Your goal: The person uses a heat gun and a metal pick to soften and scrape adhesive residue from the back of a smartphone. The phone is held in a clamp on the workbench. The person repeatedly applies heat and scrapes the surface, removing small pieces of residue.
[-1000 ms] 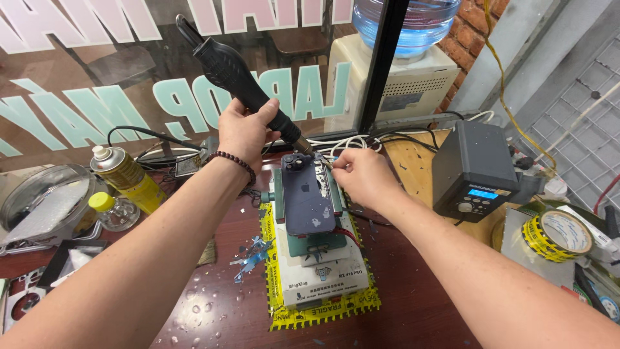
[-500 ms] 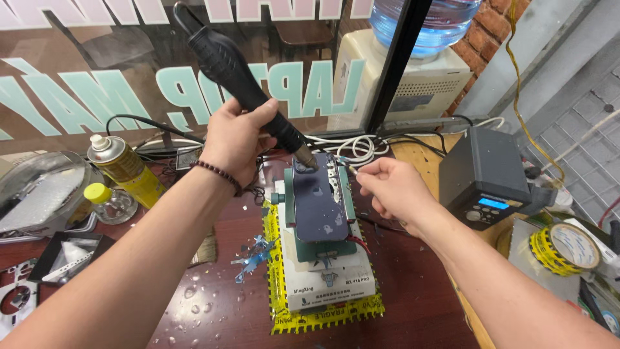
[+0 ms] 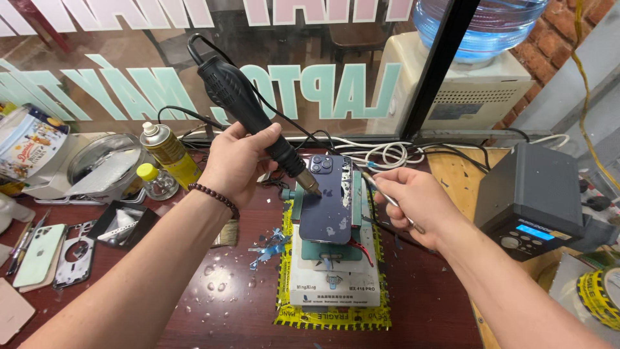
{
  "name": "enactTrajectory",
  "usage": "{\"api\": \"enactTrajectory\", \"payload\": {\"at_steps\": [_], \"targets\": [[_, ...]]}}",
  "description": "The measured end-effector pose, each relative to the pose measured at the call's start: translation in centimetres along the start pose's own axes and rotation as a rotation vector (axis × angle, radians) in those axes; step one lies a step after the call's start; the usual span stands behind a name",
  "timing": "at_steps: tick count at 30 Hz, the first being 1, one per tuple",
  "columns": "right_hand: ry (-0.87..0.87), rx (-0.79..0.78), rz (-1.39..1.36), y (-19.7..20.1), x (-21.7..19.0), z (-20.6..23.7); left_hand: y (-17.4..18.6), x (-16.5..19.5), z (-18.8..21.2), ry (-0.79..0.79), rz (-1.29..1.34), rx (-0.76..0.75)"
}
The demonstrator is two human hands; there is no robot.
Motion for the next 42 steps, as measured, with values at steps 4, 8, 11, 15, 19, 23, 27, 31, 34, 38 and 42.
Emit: {"api": "enactTrajectory", "payload": {"at_steps": [4,8,11,15,19,23,27,31,34,38,42], "targets": [[0.133,0.027,0.320,-0.4,-0.6,1.9,-0.2,0.4,0.7,-0.012,0.004,0.014],[0.170,0.055,0.398,-0.5,-1.8,2.5,-1.6,0.4,1.2,-0.018,0.015,0.018],[0.135,0.077,0.378,0.1,-2.0,2.7,-2.3,0.5,1.5,-0.021,0.011,0.006],[0.234,-0.026,0.553,-0.8,-2.4,3.4,-2.7,0.4,1.8,0.000,-0.026,-0.011],[0.158,0.035,0.501,-0.3,-1.7,3.3,-2.3,0.1,1.9,0.004,-0.042,-0.003],[0.374,0.085,0.736,-0.6,-3.4,3.4,-2.0,0.1,1.4,-0.015,-0.024,-0.015],[0.437,0.109,0.910,-0.3,-3.9,2.5,-2.2,0.5,0.5,-0.045,0.034,0.007],[0.560,0.056,0.972,-0.4,-5.0,1.7,-3.0,1.2,-0.3,-0.089,0.026,0.004],[0.530,0.014,1.032,0.0,-5.2,0.4,-3.4,1.6,-0.3,-0.124,-0.015,-0.006],[0.506,-0.102,1.058,0.0,-5.5,-0.7,-3.6,1.3,-0.4,-0.107,-0.078,0.008],[0.623,-0.223,1.167,-1.2,-7.0,-1.6,-3.6,1.0,-0.6,-0.094,-0.109,0.027]]}}
Point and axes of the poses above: each hand's wrist, its own z-axis away from the middle knuckle, its own y-axis out of the back of the hand, x = y × z, the point moved 10 cm from there along -z, towards the middle knuckle, and after that the axes turned 6 degrees about x, right-handed, at the moved point
